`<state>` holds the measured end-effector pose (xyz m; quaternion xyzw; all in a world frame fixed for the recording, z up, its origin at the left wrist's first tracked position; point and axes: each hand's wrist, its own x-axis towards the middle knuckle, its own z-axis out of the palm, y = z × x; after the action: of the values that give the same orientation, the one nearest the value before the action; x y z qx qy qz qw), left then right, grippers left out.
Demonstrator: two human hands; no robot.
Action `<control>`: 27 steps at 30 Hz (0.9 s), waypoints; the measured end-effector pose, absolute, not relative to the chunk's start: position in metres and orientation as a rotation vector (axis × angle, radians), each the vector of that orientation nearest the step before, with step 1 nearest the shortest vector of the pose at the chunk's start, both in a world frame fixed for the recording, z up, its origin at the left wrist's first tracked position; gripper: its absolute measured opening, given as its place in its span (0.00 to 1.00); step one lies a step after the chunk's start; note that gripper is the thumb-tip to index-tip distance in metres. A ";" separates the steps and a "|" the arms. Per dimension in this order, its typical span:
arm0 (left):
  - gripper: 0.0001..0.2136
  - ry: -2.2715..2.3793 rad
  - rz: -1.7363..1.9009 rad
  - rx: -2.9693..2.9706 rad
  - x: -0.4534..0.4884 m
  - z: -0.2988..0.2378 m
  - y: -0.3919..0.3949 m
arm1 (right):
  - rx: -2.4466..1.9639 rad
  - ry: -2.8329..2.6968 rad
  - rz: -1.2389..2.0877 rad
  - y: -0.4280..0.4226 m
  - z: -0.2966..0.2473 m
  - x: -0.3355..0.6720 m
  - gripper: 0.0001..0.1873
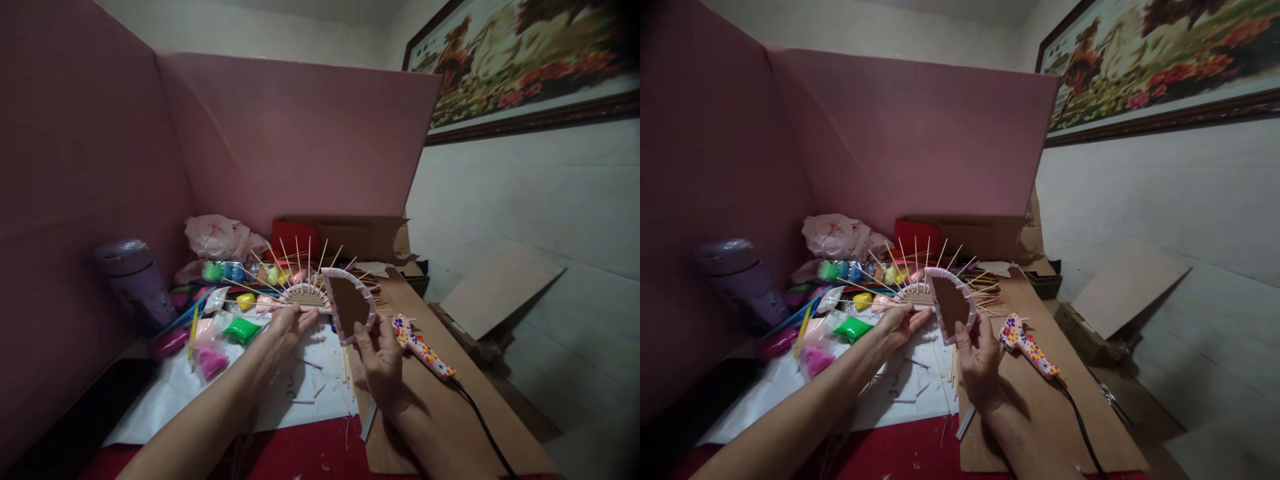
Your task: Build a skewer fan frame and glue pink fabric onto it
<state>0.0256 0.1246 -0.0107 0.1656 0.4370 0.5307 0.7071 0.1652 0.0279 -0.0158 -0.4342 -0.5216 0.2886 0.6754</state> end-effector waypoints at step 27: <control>0.11 0.831 1.051 1.270 0.026 0.003 0.030 | -0.771 -1.119 1.039 0.026 -0.015 0.158 0.09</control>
<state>0.0258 0.0301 0.0028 0.5487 0.3591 0.4538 0.6033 0.1582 0.0263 -0.0147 -0.3400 -0.4939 0.4583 0.6561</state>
